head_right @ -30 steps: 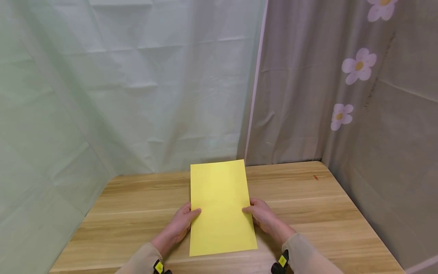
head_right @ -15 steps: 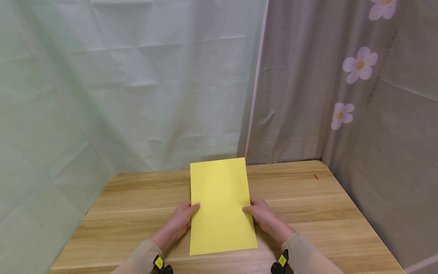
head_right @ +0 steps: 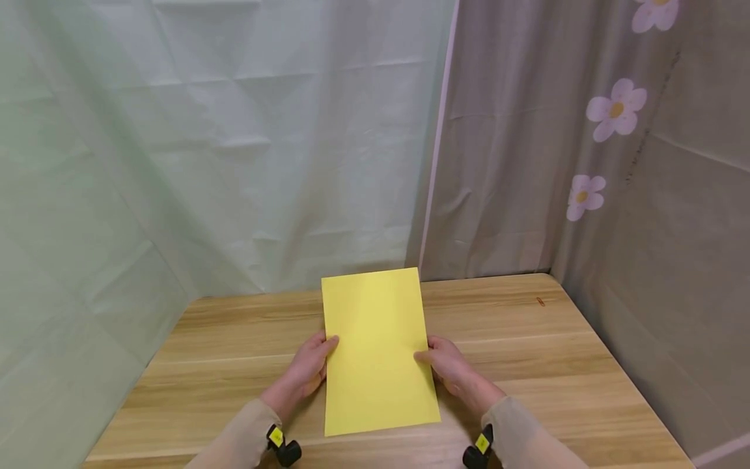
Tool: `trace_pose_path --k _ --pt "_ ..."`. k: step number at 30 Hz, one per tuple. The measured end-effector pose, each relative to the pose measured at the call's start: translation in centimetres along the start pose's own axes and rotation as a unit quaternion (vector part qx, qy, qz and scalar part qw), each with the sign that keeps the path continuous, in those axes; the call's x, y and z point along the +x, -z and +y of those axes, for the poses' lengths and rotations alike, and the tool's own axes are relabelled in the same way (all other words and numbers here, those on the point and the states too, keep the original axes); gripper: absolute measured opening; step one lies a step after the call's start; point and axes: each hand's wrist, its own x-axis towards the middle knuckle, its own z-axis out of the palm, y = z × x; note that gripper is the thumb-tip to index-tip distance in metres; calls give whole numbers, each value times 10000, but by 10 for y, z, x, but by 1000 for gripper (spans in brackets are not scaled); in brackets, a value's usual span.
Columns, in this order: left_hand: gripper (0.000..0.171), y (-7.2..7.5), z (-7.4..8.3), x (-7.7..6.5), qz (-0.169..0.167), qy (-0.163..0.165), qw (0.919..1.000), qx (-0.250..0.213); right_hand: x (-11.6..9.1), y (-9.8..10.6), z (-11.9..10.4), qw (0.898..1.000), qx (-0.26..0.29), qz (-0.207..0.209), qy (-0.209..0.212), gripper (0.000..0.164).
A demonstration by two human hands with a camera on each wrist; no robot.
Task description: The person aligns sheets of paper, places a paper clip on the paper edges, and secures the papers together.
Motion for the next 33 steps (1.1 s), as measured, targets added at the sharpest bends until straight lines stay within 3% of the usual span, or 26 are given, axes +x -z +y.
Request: trace_pose_path --k 12,26,33 --pt "38 -3 -3 -1 -57 -65 10000 50 19 -3 -14 9972 182 688 237 41" --pt "40 -3 -7 2 250 -27 9996 93 25 -13 -9 9947 481 858 305 42" --pt "37 -3 -8 0 250 -74 9996 88 24 -10 -8 9940 146 1008 406 38"
